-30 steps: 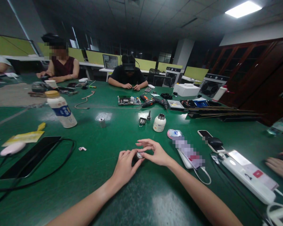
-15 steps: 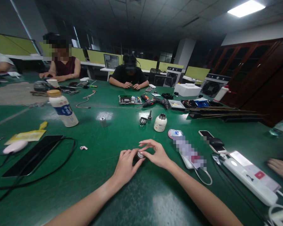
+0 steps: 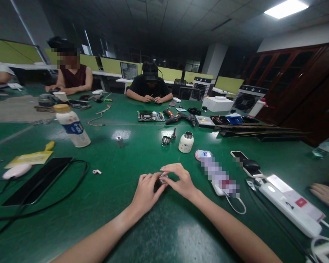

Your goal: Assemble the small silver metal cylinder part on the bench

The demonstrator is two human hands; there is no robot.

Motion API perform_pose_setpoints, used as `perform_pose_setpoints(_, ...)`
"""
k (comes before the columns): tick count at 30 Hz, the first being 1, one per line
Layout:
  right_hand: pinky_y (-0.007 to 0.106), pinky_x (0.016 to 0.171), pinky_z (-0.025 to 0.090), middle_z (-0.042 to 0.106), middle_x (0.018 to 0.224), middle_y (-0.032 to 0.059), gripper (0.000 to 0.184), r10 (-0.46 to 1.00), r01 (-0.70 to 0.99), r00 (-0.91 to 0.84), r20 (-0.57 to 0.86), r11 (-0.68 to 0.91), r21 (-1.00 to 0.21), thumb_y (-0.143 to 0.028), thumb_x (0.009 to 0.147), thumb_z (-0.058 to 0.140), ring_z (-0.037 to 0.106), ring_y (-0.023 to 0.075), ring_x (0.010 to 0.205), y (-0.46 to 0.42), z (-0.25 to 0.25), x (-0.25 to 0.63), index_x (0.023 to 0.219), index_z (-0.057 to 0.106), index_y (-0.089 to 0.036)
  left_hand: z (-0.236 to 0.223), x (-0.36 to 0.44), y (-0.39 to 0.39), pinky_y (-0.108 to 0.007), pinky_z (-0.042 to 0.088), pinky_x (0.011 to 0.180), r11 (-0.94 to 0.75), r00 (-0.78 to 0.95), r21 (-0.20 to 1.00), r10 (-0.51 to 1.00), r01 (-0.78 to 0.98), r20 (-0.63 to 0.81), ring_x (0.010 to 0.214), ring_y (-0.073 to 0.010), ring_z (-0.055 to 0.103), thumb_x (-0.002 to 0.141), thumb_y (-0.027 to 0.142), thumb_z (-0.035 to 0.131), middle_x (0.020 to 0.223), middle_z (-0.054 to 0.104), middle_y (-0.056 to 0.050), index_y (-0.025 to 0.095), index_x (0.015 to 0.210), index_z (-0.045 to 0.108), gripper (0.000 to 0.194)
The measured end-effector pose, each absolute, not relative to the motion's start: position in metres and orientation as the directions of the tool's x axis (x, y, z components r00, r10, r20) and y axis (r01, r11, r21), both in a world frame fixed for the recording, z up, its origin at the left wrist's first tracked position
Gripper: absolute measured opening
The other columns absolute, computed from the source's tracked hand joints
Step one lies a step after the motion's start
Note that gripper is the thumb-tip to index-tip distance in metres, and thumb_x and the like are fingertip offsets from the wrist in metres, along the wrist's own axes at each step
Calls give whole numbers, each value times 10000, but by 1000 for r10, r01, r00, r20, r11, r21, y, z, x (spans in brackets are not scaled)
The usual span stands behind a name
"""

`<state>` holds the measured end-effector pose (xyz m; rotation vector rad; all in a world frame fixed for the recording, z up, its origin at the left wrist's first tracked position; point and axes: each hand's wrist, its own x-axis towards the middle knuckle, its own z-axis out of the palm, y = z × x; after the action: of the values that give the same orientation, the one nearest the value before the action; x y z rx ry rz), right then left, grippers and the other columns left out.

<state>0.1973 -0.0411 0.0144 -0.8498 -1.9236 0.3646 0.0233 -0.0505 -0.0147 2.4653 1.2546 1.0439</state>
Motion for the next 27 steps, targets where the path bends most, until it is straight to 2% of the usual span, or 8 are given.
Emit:
perform_pose_setpoints(4,364,872,464,716,983,32,210,713,417,-307,630,696,-585,-287,847,663,668,190,905,-41,16,198,1056,658,-272,-12,24,-52,-385,409,786,-615,385,464,776,638,499,833,-220,622,910,359,533,914,687,-55,198,1089,566,243)
perform_pose_setpoints(7,346,867,463,713,1023,25,245,698,408,-377,609,716,-567,-223,857,632,666,180,928,-42,25,200,1095,643,-280,-11,23,-52,-387,412,787,-608,383,469,782,640,492,822,-222,620,907,367,531,897,686,-57,199,1079,569,243)
perform_pose_setpoints(12,353,906,457,679,1147,15,433,728,430,-497,473,680,-594,-133,805,619,682,169,916,-47,47,205,1202,583,-302,-13,23,-51,-389,408,791,-605,379,465,784,647,492,847,-225,620,904,330,538,945,689,-59,198,1067,572,213)
perform_pose_setpoints(16,364,933,474,666,1158,15,513,773,364,-450,447,616,-699,-52,768,560,699,155,892,-48,48,203,1223,567,-290,-11,24,-52,-382,406,795,-609,382,463,780,644,495,862,-223,622,911,358,532,966,688,-59,206,1054,570,212)
perform_pose_setpoints(20,320,838,544,684,1065,25,477,850,272,-357,388,492,-827,-64,755,577,702,156,882,-45,38,199,1190,592,-260,-10,24,-53,-376,404,789,-607,387,463,784,646,486,861,-221,620,912,355,534,962,687,-53,205,1054,570,210)
perform_pose_setpoints(27,311,782,564,678,996,33,388,902,252,-253,349,410,-877,-146,735,665,701,152,798,-45,36,195,1110,633,-238,-11,24,-53,-376,404,798,-607,385,461,782,647,490,845,-215,608,911,381,529,950,683,-53,217,1089,573,246)
